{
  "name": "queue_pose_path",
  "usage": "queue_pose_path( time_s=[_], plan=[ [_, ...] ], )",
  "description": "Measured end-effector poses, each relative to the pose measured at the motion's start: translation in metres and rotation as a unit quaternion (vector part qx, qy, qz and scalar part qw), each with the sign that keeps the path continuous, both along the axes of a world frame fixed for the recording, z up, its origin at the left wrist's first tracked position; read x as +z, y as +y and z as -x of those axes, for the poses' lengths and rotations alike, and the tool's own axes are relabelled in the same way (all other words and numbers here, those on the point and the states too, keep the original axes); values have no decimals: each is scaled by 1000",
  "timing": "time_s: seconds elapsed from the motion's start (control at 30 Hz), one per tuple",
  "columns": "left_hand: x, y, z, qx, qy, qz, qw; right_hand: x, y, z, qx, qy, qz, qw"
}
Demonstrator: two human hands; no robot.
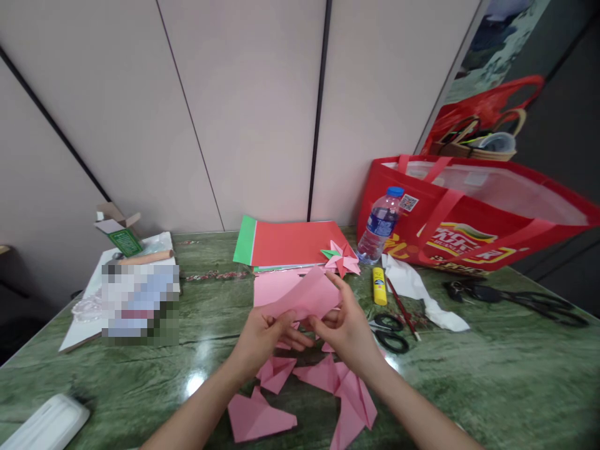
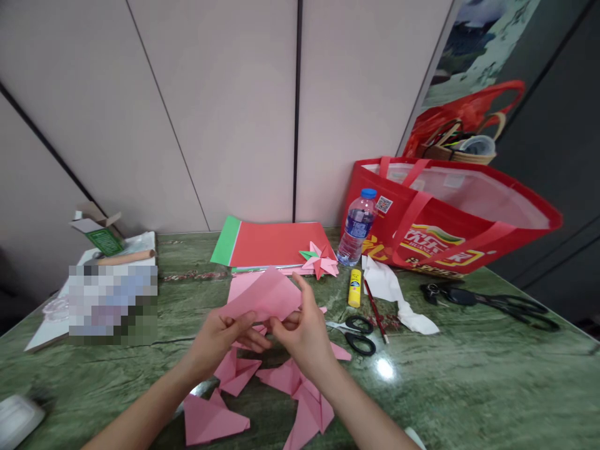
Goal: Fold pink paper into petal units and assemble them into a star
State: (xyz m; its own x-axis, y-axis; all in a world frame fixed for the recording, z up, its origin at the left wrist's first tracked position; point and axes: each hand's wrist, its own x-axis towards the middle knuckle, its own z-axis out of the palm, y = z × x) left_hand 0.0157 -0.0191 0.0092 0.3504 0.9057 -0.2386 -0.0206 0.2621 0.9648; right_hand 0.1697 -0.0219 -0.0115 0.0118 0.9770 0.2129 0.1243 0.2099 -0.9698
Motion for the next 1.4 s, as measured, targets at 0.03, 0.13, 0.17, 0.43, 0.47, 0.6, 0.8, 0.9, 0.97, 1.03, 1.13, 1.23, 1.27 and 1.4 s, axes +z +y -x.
queue_pose_path(
  time_s=[0.03, 0.13, 0.17, 0.43, 0.47, 0.6, 0.8, 0.9, 0.97, 1.03, 1.13, 1.23, 1.27, 1.4],
  plan=[
    [0, 0, 0, 2, -3, -1, 1000, 0, 1, -1, -2, -3, 3, 1000],
    [1, 0, 0, 3, -5, -5, 1000, 1, 2, -4, -1, -8, 6, 1000],
    [1, 0, 0, 5, -2, -7, 1000, 2, 2, -5, 1, -9, 6, 1000],
    [8, 0, -1, 7, 18, -16, 1000, 3, 3, -6, 14, 2, 23, 1000],
    [8, 0, -1, 8, 18, -13, 1000, 2, 4, -6, 18, 9, 24, 1000],
    [8, 0, -1, 9, 18, -11, 1000, 0, 6, -7, 30, 33, 26, 999],
    [9, 2, 2, 22, 31, -29, 999, -5, 19, -23, -13, 45, -6, 999],
    [9, 4, 5, 40, 39, -38, 998, -6, 24, -30, -26, 71, -14, 997],
    [7, 6, 7, 39, 40, -25, 998, -6, 25, -30, -36, 84, -26, 996],
    [5, 7, 8, 20, 51, -3, 998, -6, 25, -29, -46, 92, -35, 994],
    [1, 7, 10, -44, 64, 21, 997, -6, 23, -26, -46, 72, -45, 995],
    [1, 6, 12, -110, 77, 12, 991, -5, 21, -25, -26, 16, -70, 997],
    [1, 6, 12, -123, 85, 5, 989, -3, 20, -24, -19, -5, -82, 996],
    [5, 6, 13, -142, 98, -9, 985, 3, 14, -23, -4, -96, -114, 989]
  ],
)
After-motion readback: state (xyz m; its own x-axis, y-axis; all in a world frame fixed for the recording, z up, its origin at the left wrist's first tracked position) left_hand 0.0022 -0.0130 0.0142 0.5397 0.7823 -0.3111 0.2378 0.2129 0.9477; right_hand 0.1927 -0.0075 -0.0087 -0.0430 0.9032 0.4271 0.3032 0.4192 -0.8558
